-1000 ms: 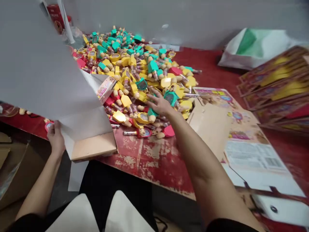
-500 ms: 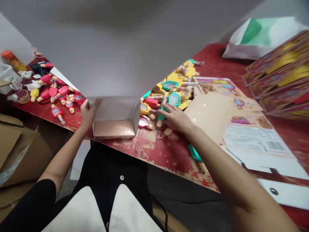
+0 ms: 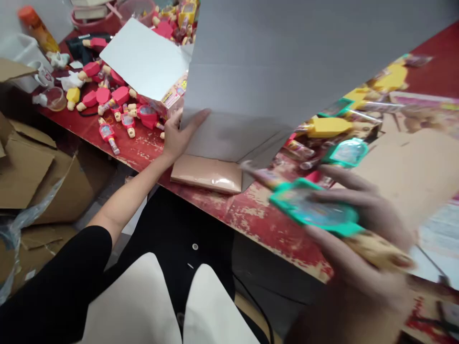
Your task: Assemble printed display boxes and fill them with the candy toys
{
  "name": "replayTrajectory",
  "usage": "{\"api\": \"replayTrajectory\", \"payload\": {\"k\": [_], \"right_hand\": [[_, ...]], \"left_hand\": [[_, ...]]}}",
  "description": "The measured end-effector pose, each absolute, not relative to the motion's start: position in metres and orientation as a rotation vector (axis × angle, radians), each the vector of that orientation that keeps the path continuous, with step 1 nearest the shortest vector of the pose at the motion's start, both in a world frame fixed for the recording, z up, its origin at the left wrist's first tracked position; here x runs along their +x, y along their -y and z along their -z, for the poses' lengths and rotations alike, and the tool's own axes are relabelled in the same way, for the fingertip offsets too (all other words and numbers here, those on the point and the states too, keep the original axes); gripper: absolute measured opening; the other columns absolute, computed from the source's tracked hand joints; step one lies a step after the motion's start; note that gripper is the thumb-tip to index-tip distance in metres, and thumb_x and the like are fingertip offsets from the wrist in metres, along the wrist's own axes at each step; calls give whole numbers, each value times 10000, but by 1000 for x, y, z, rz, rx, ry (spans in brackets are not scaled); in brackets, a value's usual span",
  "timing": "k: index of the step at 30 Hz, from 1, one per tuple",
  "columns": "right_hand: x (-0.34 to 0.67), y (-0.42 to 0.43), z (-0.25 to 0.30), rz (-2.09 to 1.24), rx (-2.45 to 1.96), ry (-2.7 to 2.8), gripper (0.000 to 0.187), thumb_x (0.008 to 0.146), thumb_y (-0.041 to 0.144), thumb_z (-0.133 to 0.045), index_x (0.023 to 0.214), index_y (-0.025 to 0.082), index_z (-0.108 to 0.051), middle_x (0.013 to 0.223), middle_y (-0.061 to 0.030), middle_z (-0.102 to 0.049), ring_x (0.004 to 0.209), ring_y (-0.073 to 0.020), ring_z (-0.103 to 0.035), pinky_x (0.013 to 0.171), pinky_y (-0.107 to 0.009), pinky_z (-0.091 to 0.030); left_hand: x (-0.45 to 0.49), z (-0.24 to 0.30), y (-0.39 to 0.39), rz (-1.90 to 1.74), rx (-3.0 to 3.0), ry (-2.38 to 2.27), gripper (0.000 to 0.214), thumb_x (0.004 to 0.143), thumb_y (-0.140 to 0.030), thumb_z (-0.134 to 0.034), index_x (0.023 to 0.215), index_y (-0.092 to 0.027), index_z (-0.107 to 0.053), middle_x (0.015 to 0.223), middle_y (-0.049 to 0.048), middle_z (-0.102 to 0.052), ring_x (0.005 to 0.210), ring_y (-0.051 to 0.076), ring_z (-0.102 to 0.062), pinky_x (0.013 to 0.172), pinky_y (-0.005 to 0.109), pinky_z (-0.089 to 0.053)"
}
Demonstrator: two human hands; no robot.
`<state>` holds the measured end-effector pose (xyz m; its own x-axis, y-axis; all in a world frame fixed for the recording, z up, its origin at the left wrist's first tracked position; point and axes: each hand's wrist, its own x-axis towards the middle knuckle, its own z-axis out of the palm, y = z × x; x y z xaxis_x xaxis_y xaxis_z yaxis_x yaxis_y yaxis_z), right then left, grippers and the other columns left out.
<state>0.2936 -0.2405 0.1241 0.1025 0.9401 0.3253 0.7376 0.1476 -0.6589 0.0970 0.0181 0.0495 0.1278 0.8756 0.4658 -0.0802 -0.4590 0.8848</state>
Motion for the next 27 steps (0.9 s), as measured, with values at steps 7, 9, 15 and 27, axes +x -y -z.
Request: {"api": "replayTrajectory", "payload": {"k": [7, 9, 15, 27], "right_hand": [[266, 152, -83, -691, -1338, 1648, 237, 857, 351, -678, 1093, 360, -705, 1314, -16, -685, 1243, -290, -659, 1101, -545, -551], [269, 140, -81, -756, -1296, 1799, 204, 886, 332, -644, 1077, 341, -716, 1282, -9, -704, 1224, -270, -672, 1088, -514, -561], [287, 104, -106, -925, -1374, 2135, 393, 869, 525, -632, 1215, 338, -648, 1251, -21, -701, 1154, -283, -675, 1035, -504, -575], [251, 76, -53, -415, -1670, 1989, 483, 978, 604, -467, 1262, 224, -562, 1106, -141, -654, 1089, -352, -639, 943, -544, -555]], "left_hand": [[99, -67, 4, -1306, 1753, -1081, 629, 915, -607, -370, 972, -67, -687, 1095, 60, -777, 979, 45, -715, 811, 200, -494], [98, -67, 5, -1284, 1774, -1076, 590, 909, -594, -400, 886, -82, -693, 1100, 54, -780, 1011, 50, -716, 835, 194, -507], [94, -48, -8, -965, 2044, -815, 703, 954, -567, -250, 518, -95, -536, 1202, 22, -746, 1358, 127, -566, 1007, 252, -485], [93, -51, -7, -1396, 1703, -784, 548, 914, -682, -507, 1024, -176, -683, 1039, 33, -760, 1005, 139, -732, 914, 295, -573]]}}
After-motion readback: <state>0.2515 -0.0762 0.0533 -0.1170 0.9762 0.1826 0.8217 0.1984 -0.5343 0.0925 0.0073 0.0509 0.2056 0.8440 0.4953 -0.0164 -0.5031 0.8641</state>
